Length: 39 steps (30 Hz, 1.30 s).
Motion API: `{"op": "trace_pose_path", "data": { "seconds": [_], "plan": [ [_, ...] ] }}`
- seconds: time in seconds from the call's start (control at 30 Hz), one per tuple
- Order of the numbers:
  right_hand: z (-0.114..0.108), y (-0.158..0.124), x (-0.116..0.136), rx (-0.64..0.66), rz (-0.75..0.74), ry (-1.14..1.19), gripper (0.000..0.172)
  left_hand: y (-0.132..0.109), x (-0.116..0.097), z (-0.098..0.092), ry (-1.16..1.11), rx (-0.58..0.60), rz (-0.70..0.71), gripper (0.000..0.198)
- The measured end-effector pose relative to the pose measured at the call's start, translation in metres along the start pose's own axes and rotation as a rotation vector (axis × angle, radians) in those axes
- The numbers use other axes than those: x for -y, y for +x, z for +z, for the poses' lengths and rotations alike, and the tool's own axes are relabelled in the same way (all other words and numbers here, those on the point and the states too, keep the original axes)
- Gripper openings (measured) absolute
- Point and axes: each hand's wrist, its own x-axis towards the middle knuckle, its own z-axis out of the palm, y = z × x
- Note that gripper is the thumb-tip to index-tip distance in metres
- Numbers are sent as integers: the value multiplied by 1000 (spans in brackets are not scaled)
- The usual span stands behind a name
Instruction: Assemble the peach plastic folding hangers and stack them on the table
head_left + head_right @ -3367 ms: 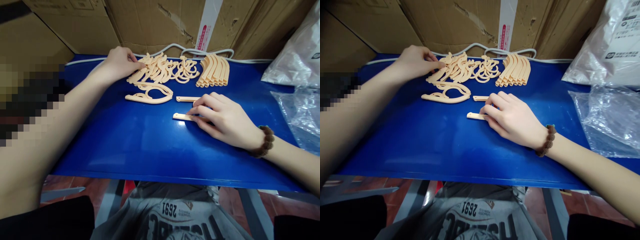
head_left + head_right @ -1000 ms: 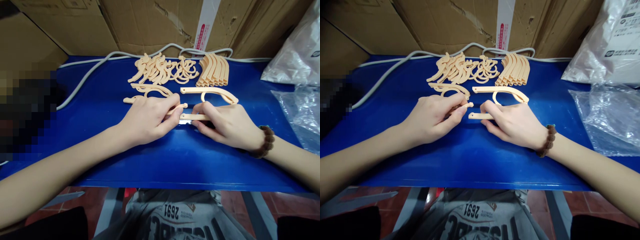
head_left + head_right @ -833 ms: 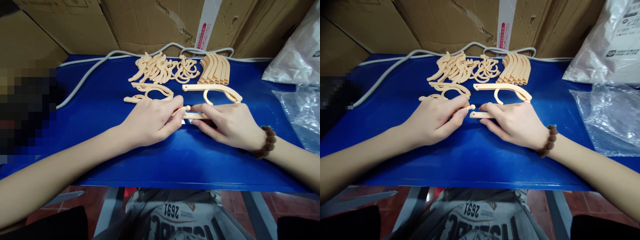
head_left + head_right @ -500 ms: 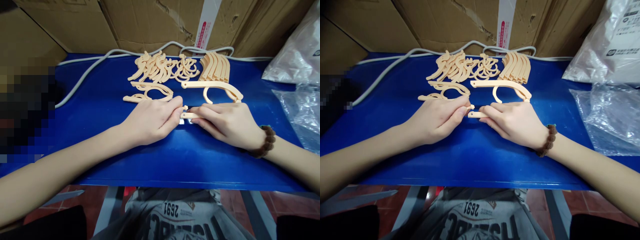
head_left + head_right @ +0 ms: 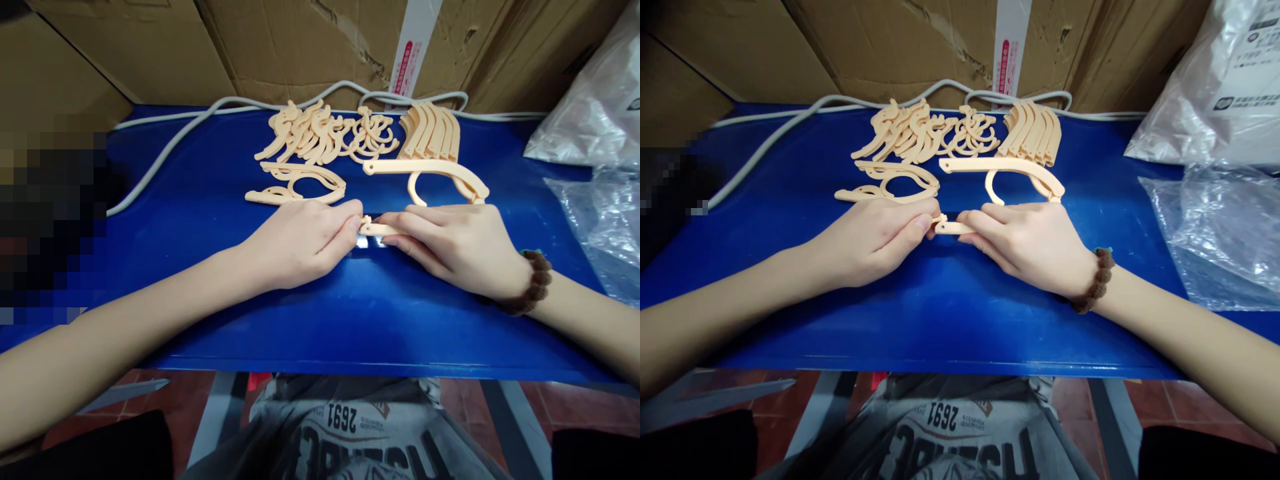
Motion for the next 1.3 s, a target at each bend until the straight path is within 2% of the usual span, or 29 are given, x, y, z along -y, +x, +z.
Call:
{"op": "trace_pose_path", "data": {
  "seconds": [0.2, 0.43, 0.57, 0.7, 1.1, 1.3],
  "plan": [
    [-1, -2, 0, 36, 10, -45, 41, 4, 0, -8, 68, 95, 69, 31],
    [0, 0, 0, 39, -19, -53, 42, 6, -6, -9, 447, 168, 96, 33],
    [0, -1, -1, 46, -10, -1, 43, 5, -9, -8, 575, 176, 114, 34],
    [-1, -1, -2, 95, 11, 45, 46, 5, -9, -8, 595, 150, 158, 34],
    [-3, 1, -4, 121, 39, 196, 45, 3, -5, -8, 621, 112, 212, 35],
    [-6, 4, -6, 159, 54, 348, 40, 2, -9, -12, 669, 98, 246, 32]
  ]
}}
